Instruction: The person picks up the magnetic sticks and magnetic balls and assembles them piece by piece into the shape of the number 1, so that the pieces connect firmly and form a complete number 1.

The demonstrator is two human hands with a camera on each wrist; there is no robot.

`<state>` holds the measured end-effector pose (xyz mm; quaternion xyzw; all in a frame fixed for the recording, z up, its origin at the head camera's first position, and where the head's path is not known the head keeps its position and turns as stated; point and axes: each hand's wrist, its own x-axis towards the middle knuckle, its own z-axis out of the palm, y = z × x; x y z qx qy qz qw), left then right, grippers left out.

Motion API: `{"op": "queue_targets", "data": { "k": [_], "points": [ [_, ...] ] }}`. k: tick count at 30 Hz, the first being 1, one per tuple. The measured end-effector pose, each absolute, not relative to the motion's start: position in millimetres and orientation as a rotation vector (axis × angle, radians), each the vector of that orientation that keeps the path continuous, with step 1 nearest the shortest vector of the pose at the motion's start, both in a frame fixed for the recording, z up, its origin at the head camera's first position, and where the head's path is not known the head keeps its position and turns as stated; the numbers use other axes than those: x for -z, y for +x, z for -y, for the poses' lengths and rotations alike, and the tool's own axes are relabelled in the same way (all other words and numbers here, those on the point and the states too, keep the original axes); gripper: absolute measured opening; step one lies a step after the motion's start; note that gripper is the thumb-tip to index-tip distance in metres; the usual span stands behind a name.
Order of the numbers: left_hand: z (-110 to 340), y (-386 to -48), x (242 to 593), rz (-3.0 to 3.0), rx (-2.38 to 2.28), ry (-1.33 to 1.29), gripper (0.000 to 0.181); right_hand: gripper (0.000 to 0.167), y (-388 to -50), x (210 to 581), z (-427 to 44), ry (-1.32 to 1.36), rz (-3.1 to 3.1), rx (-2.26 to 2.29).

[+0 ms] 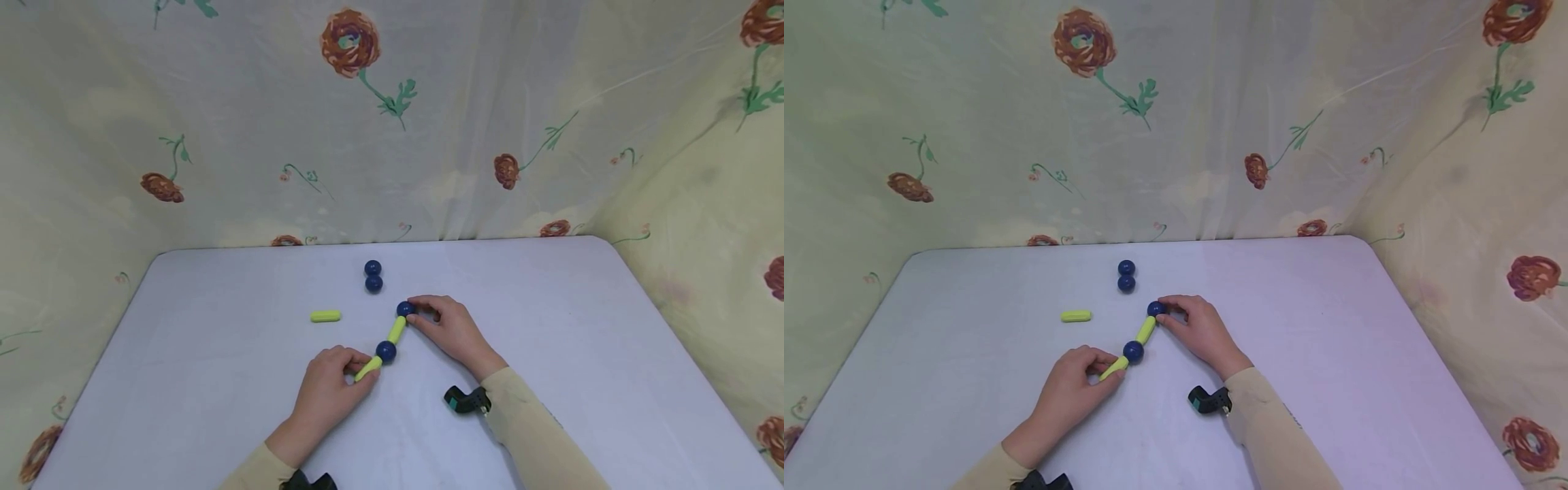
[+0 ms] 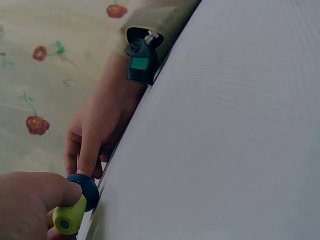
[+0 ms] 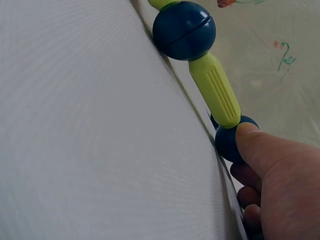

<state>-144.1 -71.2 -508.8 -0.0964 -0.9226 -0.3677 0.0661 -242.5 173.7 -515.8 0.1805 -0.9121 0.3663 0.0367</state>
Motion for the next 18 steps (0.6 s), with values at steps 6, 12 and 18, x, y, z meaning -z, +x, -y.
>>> {"op": "queue_targets", "data": {
  "k": [6,12,18],
  "points": [
    [70.5,-145.2,510.5,2.797,1.082,-0.246,0.019,0.033,-242.8,515.8,-173.4,0.545,2.805,-1.135],
    [70.0,-145.7,509.3,2.803,1.076,-0.211,0.019,0.033,-242.8,515.1,-173.3,0.541,2.809,-1.13],
    [69.8,-146.0,509.5,2.797,1.072,-0.207,0.019,0.034,-241.0,515.0,-174.2,0.538,2.799,-1.127]
  ]
}}
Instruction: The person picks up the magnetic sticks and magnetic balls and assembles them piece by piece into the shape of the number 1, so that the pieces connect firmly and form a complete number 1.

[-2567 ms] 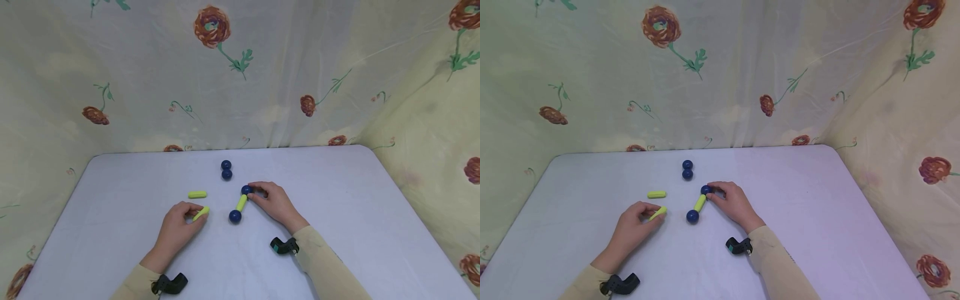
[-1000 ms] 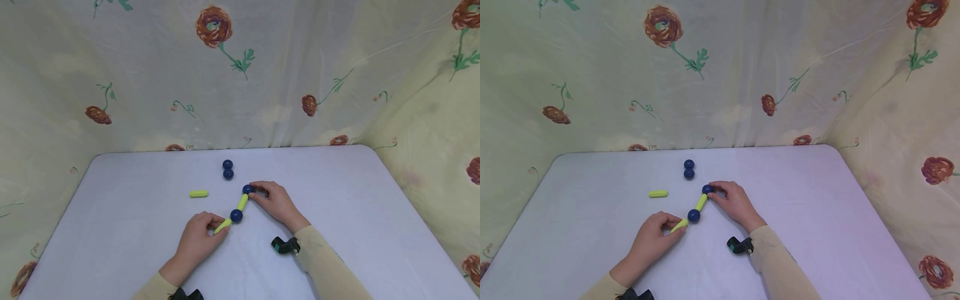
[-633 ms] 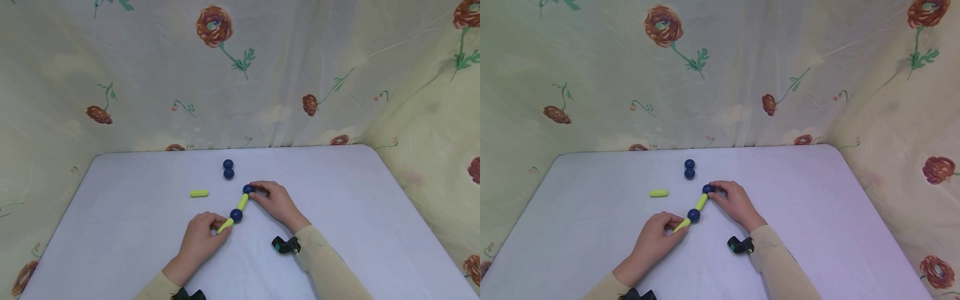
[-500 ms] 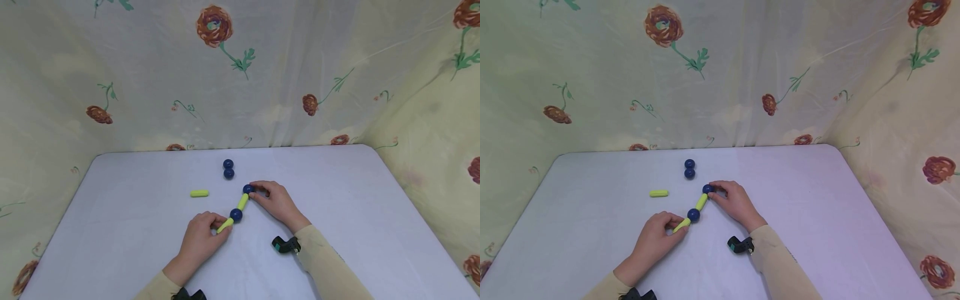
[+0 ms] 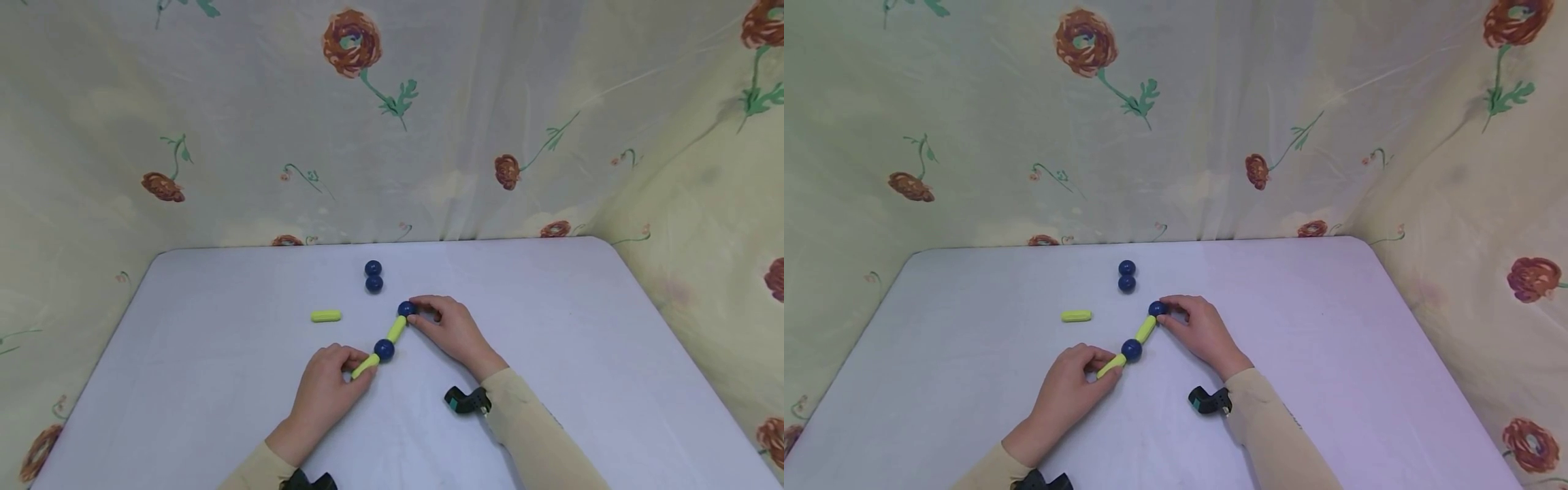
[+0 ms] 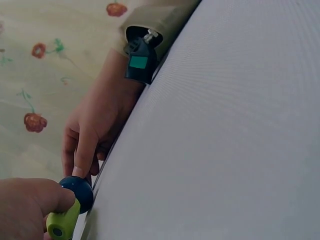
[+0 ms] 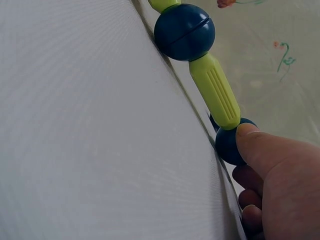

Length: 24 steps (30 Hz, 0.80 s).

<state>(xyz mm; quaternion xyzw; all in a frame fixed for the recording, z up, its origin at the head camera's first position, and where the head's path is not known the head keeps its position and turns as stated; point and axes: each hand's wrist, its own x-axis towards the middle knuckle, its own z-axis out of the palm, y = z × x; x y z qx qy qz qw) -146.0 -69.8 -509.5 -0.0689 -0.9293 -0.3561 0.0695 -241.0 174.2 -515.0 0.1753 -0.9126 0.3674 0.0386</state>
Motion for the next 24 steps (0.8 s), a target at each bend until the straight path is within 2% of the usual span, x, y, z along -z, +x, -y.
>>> {"op": "queue_targets", "data": {
  "k": [11,18,24],
  "points": [
    [69.4,-145.5,508.6,2.832,1.072,-0.19,0.021,0.036,-227.4,518.3,-176.6,0.47,2.692,-1.236],
    [69.9,-146.6,509.2,2.811,1.07,-0.195,0.02,0.029,-208.4,517.7,-166.4,0.589,2.64,-1.302],
    [71.1,-147.0,509.3,2.783,1.066,-0.222,0.019,0.03,-193.1,514.2,-155.2,0.676,2.681,-1.316]
  ]
}}
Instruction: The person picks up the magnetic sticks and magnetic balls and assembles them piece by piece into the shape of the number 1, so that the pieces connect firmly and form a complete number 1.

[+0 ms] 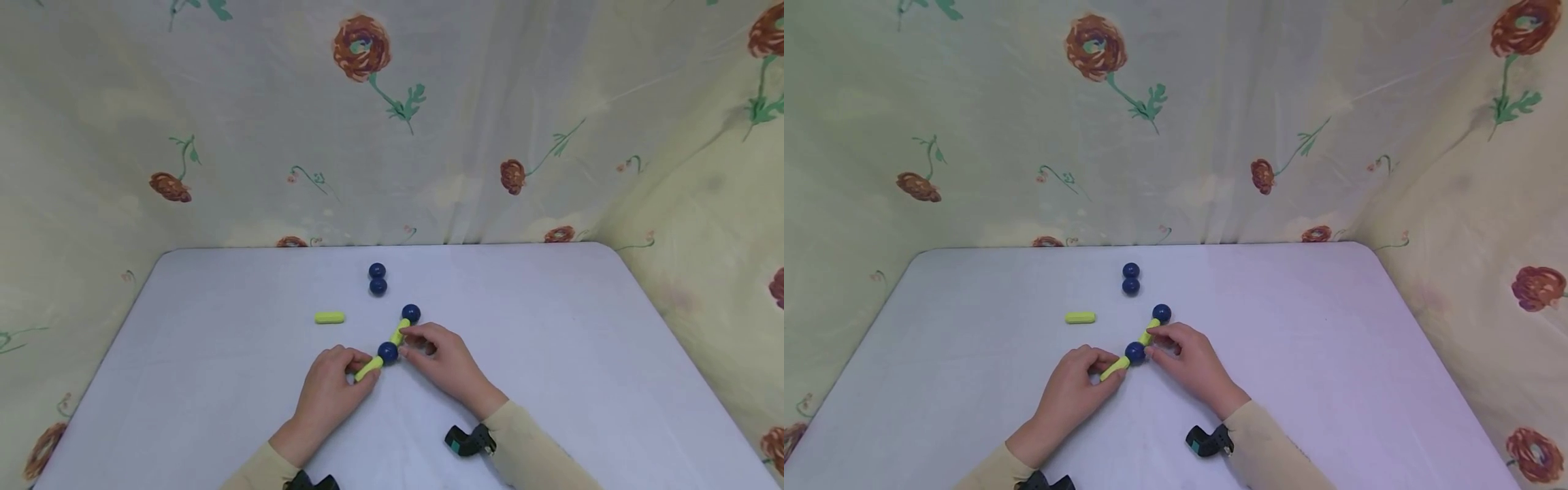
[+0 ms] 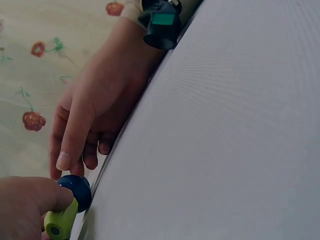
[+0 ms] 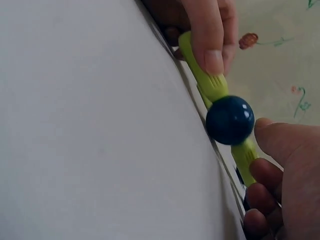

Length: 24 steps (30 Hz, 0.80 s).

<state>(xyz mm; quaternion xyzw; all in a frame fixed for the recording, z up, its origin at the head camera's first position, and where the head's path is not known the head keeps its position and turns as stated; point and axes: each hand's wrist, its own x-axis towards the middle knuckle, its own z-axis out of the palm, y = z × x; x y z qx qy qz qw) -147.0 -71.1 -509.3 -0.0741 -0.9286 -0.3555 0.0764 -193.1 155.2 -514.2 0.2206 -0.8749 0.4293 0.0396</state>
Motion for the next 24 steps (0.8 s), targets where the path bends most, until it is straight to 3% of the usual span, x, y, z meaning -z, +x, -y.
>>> {"op": "queue_targets", "data": {
  "k": [24],
  "points": [
    [75.5,-144.0,509.8,2.777,1.053,-0.256,0.021,0.032,-185.1,513.4,-144.3,0.789,2.74,-1.137]
  ]
}}
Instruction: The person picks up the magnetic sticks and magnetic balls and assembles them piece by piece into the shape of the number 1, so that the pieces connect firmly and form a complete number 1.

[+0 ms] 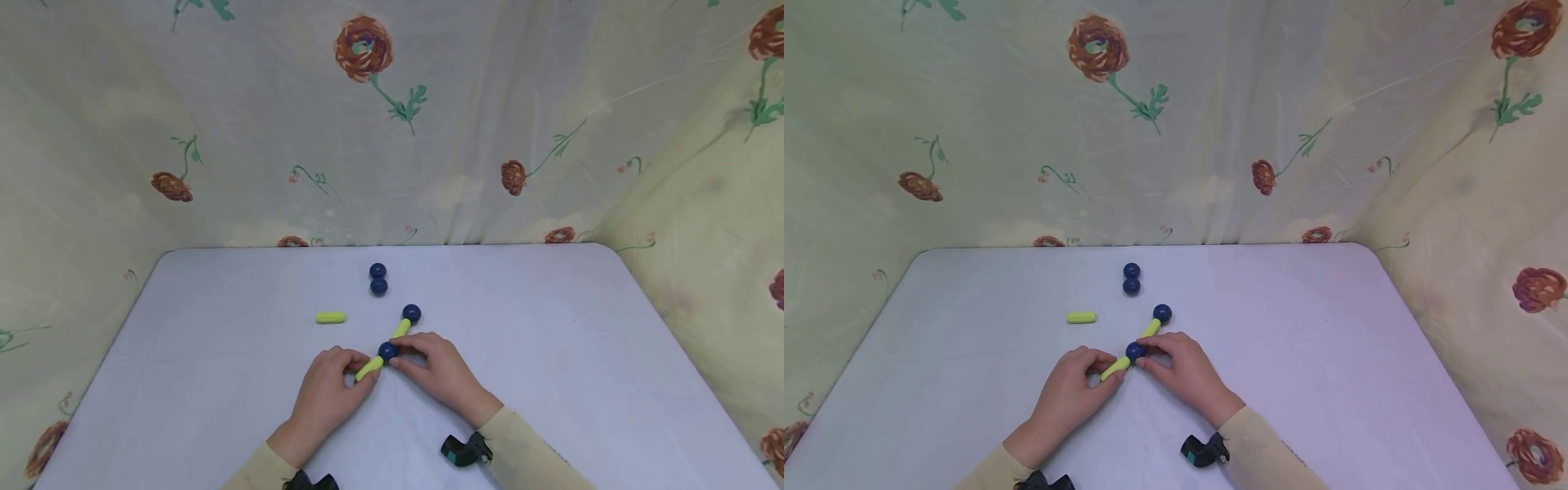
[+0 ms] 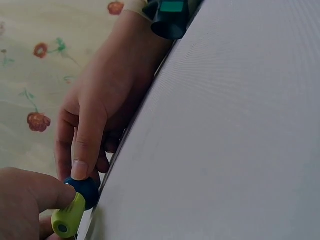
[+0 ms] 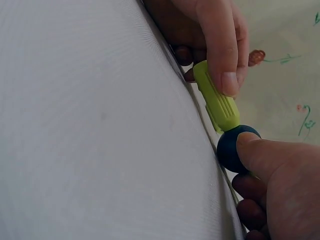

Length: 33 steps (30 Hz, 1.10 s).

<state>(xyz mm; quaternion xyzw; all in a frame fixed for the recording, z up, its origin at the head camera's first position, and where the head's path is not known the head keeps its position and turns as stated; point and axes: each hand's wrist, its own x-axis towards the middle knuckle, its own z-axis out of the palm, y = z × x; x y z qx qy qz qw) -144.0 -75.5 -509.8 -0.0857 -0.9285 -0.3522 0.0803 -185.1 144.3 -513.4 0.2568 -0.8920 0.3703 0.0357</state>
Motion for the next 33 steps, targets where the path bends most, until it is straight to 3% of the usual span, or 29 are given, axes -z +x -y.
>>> {"op": "queue_targets", "data": {
  "k": [33],
  "points": [
    [74.2,-141.9,510.2,2.786,1.058,-0.254,0.017,0.031,-183.1,511.4,-142.4,0.736,2.768,-1.129]
  ]
}}
